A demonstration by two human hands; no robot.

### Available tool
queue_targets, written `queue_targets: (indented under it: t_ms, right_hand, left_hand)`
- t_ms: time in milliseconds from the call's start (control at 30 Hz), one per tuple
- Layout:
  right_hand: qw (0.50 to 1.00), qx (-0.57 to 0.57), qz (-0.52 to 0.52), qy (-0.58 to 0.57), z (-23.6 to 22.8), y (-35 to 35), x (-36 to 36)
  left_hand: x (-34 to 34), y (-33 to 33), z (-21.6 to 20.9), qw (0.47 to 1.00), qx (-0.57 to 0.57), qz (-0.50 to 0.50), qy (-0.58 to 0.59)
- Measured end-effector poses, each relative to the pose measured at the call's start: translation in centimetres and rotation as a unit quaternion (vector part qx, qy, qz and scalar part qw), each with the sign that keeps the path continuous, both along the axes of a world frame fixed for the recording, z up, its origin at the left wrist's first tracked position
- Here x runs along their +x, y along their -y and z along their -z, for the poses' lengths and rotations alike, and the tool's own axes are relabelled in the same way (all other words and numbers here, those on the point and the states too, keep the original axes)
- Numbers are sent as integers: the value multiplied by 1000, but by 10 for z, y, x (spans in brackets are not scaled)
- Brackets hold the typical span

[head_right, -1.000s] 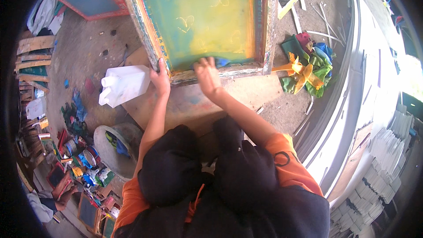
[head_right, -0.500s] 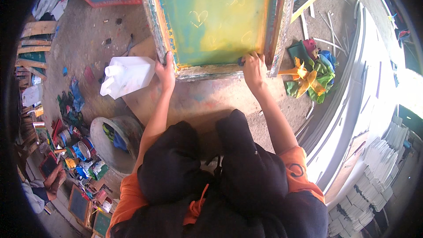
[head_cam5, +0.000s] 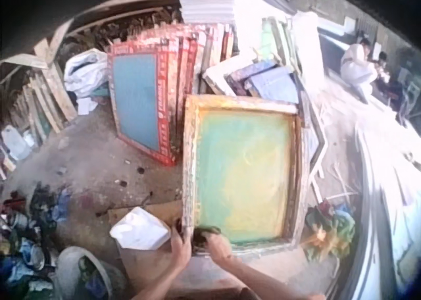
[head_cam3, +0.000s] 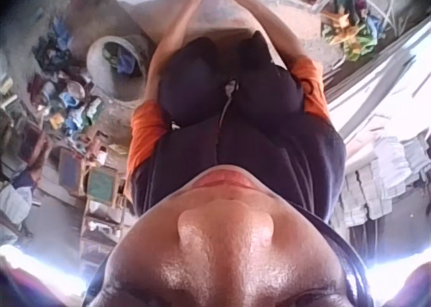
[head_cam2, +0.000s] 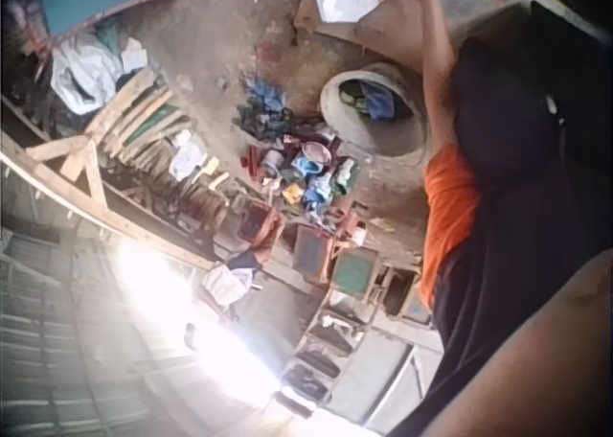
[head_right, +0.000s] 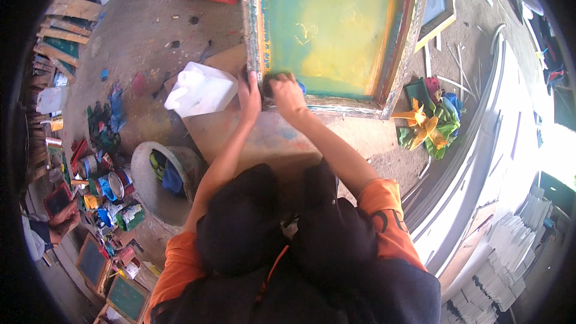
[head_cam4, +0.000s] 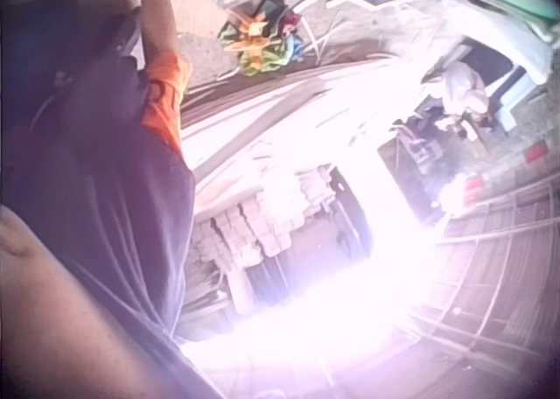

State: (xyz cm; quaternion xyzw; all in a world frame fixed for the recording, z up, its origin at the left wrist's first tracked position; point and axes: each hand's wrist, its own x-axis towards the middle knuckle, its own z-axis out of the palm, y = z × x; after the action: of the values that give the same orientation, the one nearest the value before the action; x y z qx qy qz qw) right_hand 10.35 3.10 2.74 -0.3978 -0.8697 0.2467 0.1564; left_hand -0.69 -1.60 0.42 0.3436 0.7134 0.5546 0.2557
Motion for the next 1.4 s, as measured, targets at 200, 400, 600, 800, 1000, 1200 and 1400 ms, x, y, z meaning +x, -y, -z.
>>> queue_targets:
  t_ms: [200,400,600,800,1000,1200,1400]
  right_hand:
    - [854,-398,89,-321,-67,-34,65]
    - [650,-548,-12,-526,-220,-13,94]
    - [655,-509,-64,-556,-285,-4,105]
    - [665,-559,23,-496,-311,9,93]
    - [794,-499,-24,-347,-288,6,54]
    - [831,-405,105,-366,-269,-7,35]
    - [893,-360,89,-253,-252,-28,53]
  left_hand:
    - [19,42,-71,979,-6,121,-166]
    - [20,12,-217,938,139,308,-77]
    - [28,12,-305,904,109,394,-127]
    - [21,30,-342,945,83,313,43]
    - [3,28,-322,975,70,206,36]
    - [-18,27,-298,942,120,120,291]
    - [-40,28,-287,955,90,104,261]
